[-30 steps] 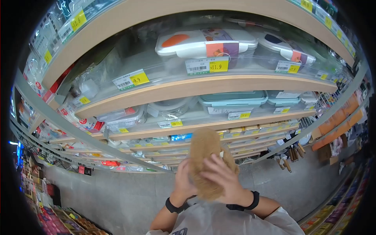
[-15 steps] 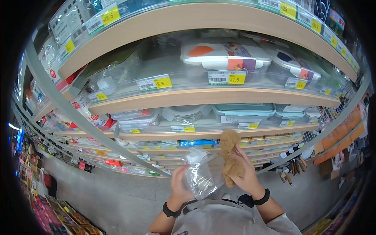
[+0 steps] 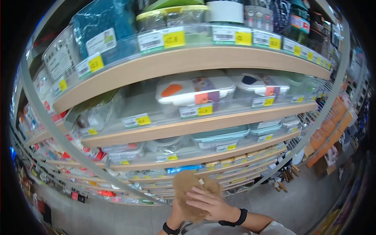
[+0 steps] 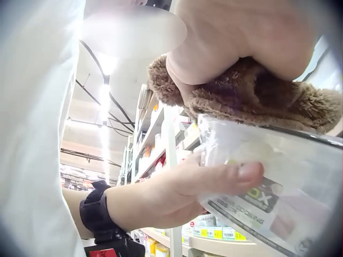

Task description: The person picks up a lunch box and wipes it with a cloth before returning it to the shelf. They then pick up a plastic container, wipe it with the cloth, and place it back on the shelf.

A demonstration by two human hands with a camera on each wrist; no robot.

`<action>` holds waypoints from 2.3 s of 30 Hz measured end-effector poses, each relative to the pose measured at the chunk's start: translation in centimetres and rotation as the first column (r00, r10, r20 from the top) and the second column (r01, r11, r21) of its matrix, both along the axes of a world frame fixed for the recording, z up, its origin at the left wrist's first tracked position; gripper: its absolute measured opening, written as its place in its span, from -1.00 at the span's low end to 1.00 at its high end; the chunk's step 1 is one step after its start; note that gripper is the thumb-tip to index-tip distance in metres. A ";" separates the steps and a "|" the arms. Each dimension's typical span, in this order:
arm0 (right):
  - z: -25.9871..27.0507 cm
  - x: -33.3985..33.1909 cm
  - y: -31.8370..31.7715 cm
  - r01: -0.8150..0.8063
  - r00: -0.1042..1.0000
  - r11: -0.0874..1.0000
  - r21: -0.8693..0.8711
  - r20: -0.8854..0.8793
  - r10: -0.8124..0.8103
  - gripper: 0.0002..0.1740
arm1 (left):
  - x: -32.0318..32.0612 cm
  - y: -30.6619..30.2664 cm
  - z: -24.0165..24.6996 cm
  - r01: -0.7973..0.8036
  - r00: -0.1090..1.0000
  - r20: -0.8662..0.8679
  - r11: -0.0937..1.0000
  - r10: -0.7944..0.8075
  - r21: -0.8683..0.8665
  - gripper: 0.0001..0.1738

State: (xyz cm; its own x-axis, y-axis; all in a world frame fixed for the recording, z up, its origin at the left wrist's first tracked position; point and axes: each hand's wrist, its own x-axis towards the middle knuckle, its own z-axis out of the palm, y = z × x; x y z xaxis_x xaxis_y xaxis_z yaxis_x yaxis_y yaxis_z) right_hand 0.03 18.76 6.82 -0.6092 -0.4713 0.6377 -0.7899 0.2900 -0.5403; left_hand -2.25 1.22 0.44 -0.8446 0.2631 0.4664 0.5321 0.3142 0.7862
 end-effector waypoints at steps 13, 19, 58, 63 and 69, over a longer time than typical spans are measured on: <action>-6.5 0.3 5.4 0.336 0.867 0.937 -0.098 0.420 -0.267 -0.17 | 1.9 -0.5 0.2 -0.240 0.941 -0.258 0.969 0.218 -0.055 0.07; -6.2 0.2 5.6 0.336 0.627 0.875 -0.348 0.776 0.068 -0.17 | 2.1 -0.2 0.3 -0.208 0.943 -0.279 0.976 0.181 -0.070 0.07; -6.0 0.0 8.6 0.203 0.964 0.976 0.083 0.159 -0.214 -0.39 | 2.9 -2.0 -0.4 -0.307 0.905 -0.308 0.952 0.294 0.007 0.02; -11.1 1.0 10.3 0.486 0.670 0.768 -0.418 0.743 -0.019 -0.52 | 3.4 -1.8 -0.3 -0.105 0.992 0.108 0.885 0.062 0.454 0.18; -10.9 3.6 9.7 0.360 0.557 0.615 -0.702 0.690 0.462 -0.46 | 3.2 -2.6 -3.6 -0.017 0.965 0.245 0.908 -0.095 0.418 0.30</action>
State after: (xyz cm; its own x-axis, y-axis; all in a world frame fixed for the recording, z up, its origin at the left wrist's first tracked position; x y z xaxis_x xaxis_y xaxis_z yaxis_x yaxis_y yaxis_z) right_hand 3.60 28.46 -4.03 -0.9863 -0.1634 0.0228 0.0687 -0.5320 -0.8439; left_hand 0.91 -1.42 -3.19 -0.9416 0.1290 0.3110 0.3020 -0.0850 0.9495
